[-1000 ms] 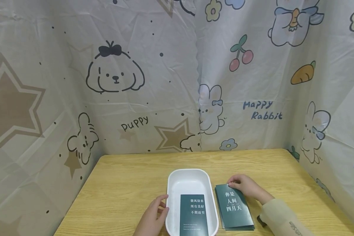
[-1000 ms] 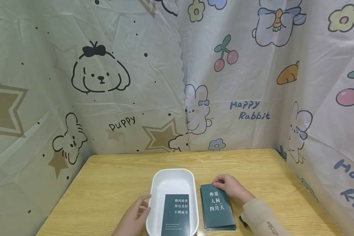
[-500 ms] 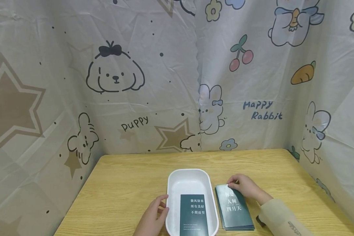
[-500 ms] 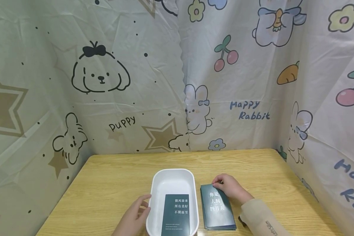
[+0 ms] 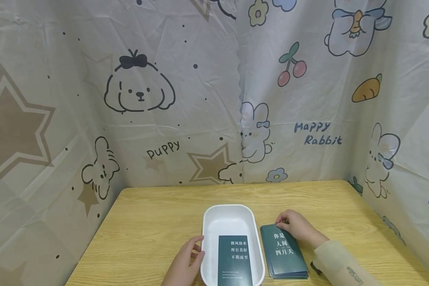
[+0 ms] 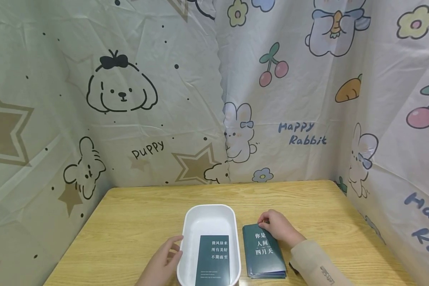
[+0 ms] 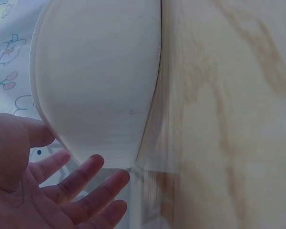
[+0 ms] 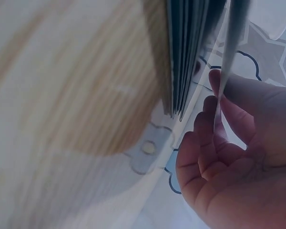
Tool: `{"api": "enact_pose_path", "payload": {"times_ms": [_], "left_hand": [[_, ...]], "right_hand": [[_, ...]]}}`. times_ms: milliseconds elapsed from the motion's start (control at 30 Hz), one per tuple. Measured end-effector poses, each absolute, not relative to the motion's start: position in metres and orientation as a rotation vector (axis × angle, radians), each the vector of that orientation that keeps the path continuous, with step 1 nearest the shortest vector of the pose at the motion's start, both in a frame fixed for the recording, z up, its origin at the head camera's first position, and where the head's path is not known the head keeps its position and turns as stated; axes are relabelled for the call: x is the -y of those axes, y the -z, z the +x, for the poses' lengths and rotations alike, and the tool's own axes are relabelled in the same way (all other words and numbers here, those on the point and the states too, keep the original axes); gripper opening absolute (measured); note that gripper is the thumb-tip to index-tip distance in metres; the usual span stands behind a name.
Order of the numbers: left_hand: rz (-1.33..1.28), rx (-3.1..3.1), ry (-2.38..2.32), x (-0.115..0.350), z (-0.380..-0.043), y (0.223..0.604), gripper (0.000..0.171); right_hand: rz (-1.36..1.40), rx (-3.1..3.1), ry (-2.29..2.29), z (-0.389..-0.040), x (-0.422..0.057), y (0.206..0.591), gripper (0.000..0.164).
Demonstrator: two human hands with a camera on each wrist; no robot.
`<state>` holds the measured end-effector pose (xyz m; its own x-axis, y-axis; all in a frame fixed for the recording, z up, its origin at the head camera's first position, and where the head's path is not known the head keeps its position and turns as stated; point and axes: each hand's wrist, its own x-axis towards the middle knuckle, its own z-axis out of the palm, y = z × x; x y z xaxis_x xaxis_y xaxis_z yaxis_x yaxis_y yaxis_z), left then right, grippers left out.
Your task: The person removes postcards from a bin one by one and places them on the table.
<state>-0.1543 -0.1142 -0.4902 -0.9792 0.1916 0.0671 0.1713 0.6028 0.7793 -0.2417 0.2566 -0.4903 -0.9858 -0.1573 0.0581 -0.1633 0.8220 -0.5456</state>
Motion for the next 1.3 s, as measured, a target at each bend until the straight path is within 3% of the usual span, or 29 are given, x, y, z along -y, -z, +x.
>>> {"api": "enact_pose_path", "payload": {"times_ms": [1300], "left_hand": [[0.367,-2.806,-1.366,0.1148,-0.1519,0.4893,0.041]], "right_hand": [[0.225,3.045,-0.666,-0.2415,-0.2488,0.4904,0.007]]}}
